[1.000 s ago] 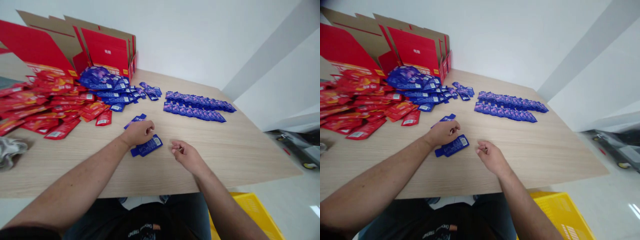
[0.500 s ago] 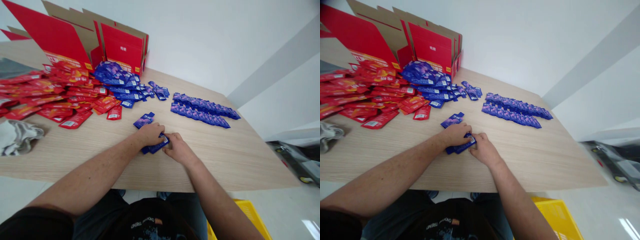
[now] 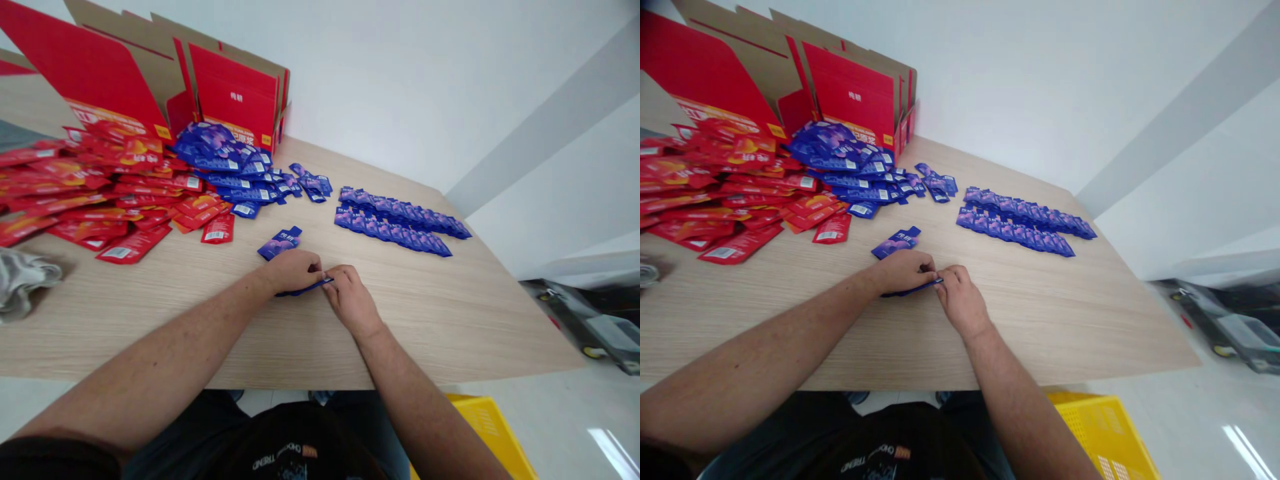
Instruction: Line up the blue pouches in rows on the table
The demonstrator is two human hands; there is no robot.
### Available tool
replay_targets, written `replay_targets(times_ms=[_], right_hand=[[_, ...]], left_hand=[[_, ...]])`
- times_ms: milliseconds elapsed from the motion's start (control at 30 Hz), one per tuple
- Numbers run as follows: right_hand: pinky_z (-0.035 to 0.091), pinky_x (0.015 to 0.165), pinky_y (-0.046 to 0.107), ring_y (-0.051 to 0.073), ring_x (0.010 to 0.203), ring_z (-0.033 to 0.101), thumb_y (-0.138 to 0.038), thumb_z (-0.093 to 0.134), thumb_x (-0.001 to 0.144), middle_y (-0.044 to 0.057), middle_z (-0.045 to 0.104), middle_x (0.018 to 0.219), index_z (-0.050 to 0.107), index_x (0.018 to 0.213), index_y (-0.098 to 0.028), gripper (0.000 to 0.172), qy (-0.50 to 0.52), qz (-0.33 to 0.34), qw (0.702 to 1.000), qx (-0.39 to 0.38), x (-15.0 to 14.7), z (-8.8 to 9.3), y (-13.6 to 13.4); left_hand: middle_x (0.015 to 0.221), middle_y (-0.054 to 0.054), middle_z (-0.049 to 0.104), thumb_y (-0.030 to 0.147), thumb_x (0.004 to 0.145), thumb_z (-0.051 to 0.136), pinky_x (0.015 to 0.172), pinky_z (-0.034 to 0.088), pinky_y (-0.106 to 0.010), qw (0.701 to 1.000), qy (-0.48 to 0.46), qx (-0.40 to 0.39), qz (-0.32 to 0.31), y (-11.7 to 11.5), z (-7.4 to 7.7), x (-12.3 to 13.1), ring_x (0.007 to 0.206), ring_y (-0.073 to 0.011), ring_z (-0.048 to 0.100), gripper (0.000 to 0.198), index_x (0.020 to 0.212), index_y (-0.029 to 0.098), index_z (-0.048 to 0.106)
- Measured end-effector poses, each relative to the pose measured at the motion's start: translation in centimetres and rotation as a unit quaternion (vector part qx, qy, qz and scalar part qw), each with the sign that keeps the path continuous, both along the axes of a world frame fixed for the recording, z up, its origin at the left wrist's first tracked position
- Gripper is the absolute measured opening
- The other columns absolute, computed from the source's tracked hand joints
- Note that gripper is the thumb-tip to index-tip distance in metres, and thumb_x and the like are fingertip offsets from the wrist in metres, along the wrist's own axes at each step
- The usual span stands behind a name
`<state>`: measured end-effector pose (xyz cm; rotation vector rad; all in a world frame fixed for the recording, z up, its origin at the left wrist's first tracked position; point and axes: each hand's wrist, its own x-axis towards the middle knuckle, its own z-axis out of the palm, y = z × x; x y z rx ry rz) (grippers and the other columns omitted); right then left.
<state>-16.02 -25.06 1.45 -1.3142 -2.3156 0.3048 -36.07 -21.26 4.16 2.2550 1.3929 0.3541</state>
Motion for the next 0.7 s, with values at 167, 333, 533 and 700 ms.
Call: replay_targets(times_ms=[167,333,533,700], right_hand=[[0.056,0.088,0.037,0.024,0.096,0.063,-0.025,0.056,0.1,0.009,0.064,0.097,0.07,0.098,-0.023,0.015,0.054,0.023,0.998,0.03,1.1,0.9,-0.1],[0.054,0.076,0.034,0.021,0.078,0.064,-0.032,0.059,0.097,0.005,0.066,0.08,0.068,0.087,-0.021,0.017,0.133,-0.049,0.99,0.003,5.6,2.0,-1.0],[0.051,0.052,0.027,0.014,0.05,0.058,-0.053,0.068,0.088,-0.003,0.062,0.059,0.062,0.089,-0.021,0.033,0.35,-0.271,0.892,-0.088,17.6,2.4,0.0],[0.055,0.048,0.024,0.011,0.046,0.055,-0.044,0.076,0.079,-0.006,0.056,0.055,0.059,0.086,-0.02,0.03,0.43,-0.417,0.801,0.011,30.5,3.4,4.6]], left_hand=[[0.082,-0.003,0.076,0.037,0.09,0.054,0.071,0.048,-0.028,0.996,-0.071,-0.054,-0.003,0.5,-0.3,-0.1,0.077,-0.0187,0.068,0.027,0.09,0.019,0.073],[0.082,-0.003,0.074,0.035,0.087,0.056,0.07,0.045,-0.028,0.993,-0.088,-0.079,0.029,0.6,-0.4,-0.4,0.076,-0.0186,0.066,0.022,0.089,0.019,0.071],[0.083,-0.004,0.073,0.038,0.084,0.054,0.071,0.044,-0.03,0.994,-0.064,-0.081,0.031,0.4,-0.5,-0.4,0.078,-0.0205,0.066,0.024,0.09,0.02,0.069],[0.076,-0.002,0.07,0.048,0.081,0.052,0.066,0.041,-0.029,0.991,-0.063,-0.114,0.041,0.7,-0.5,-0.4,0.073,-0.0203,0.064,0.032,0.089,0.021,0.068]])
